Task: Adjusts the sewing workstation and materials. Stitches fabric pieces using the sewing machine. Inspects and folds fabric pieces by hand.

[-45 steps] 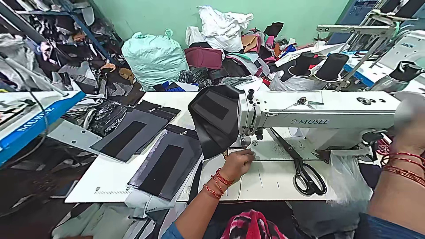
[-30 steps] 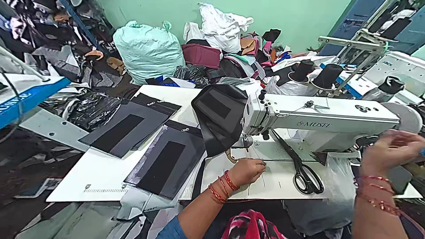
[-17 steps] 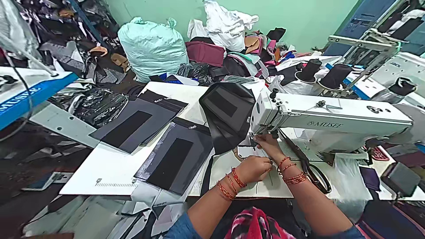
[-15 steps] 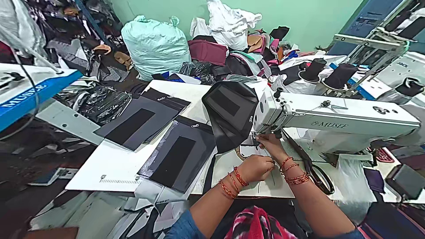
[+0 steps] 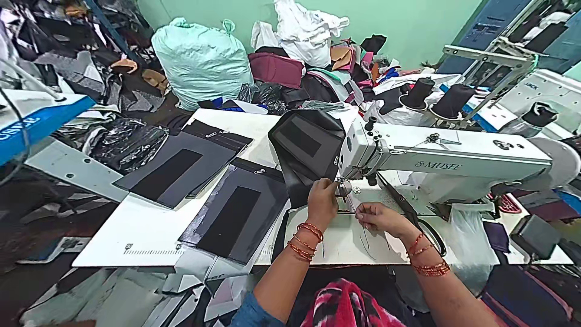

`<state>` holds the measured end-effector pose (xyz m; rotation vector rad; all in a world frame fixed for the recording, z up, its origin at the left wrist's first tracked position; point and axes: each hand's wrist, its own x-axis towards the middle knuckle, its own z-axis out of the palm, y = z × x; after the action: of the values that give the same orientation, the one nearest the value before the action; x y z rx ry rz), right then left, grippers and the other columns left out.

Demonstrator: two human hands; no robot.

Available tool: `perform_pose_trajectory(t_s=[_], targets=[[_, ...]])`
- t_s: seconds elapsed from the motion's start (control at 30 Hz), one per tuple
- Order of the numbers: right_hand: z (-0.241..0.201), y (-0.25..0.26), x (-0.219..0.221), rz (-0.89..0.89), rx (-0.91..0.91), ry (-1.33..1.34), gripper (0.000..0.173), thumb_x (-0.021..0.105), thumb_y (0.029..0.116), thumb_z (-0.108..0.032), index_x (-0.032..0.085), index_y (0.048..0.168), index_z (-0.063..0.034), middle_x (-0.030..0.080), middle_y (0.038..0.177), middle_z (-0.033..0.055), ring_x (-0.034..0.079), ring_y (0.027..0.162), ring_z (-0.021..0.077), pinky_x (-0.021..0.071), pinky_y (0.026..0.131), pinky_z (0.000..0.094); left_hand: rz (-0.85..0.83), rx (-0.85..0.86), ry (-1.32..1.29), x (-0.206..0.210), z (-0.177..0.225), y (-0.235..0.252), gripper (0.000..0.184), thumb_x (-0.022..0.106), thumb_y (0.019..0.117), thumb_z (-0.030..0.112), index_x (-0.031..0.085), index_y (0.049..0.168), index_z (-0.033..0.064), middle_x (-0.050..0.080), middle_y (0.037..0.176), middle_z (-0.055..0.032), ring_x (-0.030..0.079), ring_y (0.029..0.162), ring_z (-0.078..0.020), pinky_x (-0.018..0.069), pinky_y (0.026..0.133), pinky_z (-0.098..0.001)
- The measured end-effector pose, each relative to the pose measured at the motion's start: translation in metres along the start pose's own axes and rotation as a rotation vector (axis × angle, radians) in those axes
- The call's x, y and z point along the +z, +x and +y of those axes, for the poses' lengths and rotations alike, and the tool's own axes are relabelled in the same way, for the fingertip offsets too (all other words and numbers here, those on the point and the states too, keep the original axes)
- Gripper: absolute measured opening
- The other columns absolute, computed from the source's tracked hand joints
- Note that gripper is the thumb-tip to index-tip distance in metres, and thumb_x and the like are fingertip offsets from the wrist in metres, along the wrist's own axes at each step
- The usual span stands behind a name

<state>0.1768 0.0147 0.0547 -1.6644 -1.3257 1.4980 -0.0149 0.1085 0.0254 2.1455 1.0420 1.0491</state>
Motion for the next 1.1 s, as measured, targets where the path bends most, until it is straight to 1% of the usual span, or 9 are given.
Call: perform_pose_trajectory(t_s=[0.13,0.27,0.4,0.5,0.6,0.7,0.93,1.0,1.1], targets=[[0.005,-0.017,0.013,0.086,0.011,-0.023,0.008,0.057,0.1023,-0.009,0.062,0.103,-0.0032,0.059,0.076,-0.004,0.055,0.06,0.0019,0.0474,0.057,0.0186,-0.346,-0.026,0.159,0.002,0.01,0.003,0.06,0.049,0.0879,-0.013,0.073,0.13,0.0219,0.062,0.137,-0.0187,0.048,0.136,-0.0432,0.0368,0.112,-0.0576],[-0.003,-0.014,0.014,0.115,0.066,-0.221,0.015,0.055,0.1049,-0.012,0.062,0.108,0.0004,0.057,0.079,0.0017,0.053,0.063,0.0062,0.0464,0.061,0.0236,-0.534,-0.14,0.376,-0.001,0.015,0.008,0.065,0.048,0.0911,-0.008,0.063,0.142,0.0289,0.048,0.154,-0.0176,0.034,0.146,-0.0454,0.0269,0.114,-0.0656],[-0.023,-0.008,0.004,0.158,0.195,-0.675,0.025,0.051,0.1067,-0.014,0.063,0.119,0.004,0.066,0.109,0.0224,0.064,0.102,0.0328,0.0489,0.093,0.0496,-0.529,-0.207,0.433,-0.001,0.017,0.007,0.059,0.047,0.0966,0.005,0.058,0.145,0.0353,0.045,0.156,-0.0193,0.033,0.148,-0.0452,0.0238,0.115,-0.0672],[-0.032,0.001,-0.004,0.317,0.266,-0.986,0.034,0.045,0.1064,-0.013,0.059,0.131,0.0056,0.06,0.133,0.029,0.057,0.128,0.0447,0.043,0.105,0.0612,-0.542,-0.22,0.418,-0.004,0.019,0.007,0.055,0.046,0.0993,0.011,0.056,0.148,0.0342,0.043,0.157,-0.0194,0.031,0.149,-0.0443,0.0222,0.117,-0.0667],[-0.05,0.025,-0.016,0.493,0.218,-1.091,0.032,0.049,0.1041,-0.006,0.06,0.129,0.0095,0.061,0.127,0.0331,0.058,0.121,0.0498,0.044,0.1,0.0645,-0.55,-0.212,0.406,-0.003,0.016,0.006,0.055,0.047,0.0992,0.011,0.055,0.148,0.033,0.042,0.158,-0.0186,0.032,0.148,-0.0438,0.0228,0.117,-0.0659],[-0.044,0.051,-0.038,0.634,-0.087,-0.92,0.025,0.06,0.1005,-0.007,0.067,0.117,0.0109,0.064,0.121,0.0351,0.058,0.122,0.0503,0.0418,0.105,0.0651,-0.539,-0.194,0.383,-0.002,0.014,0.007,0.054,0.047,0.0988,0.01,0.057,0.147,0.0318,0.044,0.156,-0.0167,0.034,0.146,-0.0424,0.0256,0.116,-0.0637],[-0.042,0.065,-0.061,0.426,0.225,-1.034,0.034,0.054,0.106,-0.014,0.062,0.128,0.0099,0.061,0.131,0.0335,0.057,0.126,0.0493,0.0407,0.106,0.0636,-0.429,-0.149,0.273,-0.008,0.011,0.009,0.041,0.051,0.0966,0.01,0.07,0.132,0.0154,0.059,0.139,-0.0164,0.04,0.142,-0.0382,0.0271,0.116,-0.059],[-0.044,0.06,-0.057,0.485,0.201,-0.98,0.038,0.053,0.1062,-0.012,0.056,0.135,0.0125,0.055,0.139,0.036,0.05,0.134,0.051,0.0359,0.111,0.0631,-0.372,-0.131,0.256,-0.007,0.009,0.006,0.037,0.053,0.0961,0.01,0.072,0.128,0.0131,0.062,0.134,-0.0167,0.043,0.139,-0.0386,0.0286,0.114,-0.0587],[-0.022,0.073,-0.063,0.699,0.009,-0.96,0.035,0.065,0.0971,-0.009,0.063,0.125,0.0125,0.058,0.13,0.0384,0.052,0.129,0.0548,0.0375,0.105,0.0705,-0.271,-0.105,0.259,-0.006,0.007,0.003,0.035,0.054,0.0953,0.011,0.075,0.123,0.0134,0.065,0.129,-0.0164,0.047,0.136,-0.04,0.0317,0.112,-0.06]])
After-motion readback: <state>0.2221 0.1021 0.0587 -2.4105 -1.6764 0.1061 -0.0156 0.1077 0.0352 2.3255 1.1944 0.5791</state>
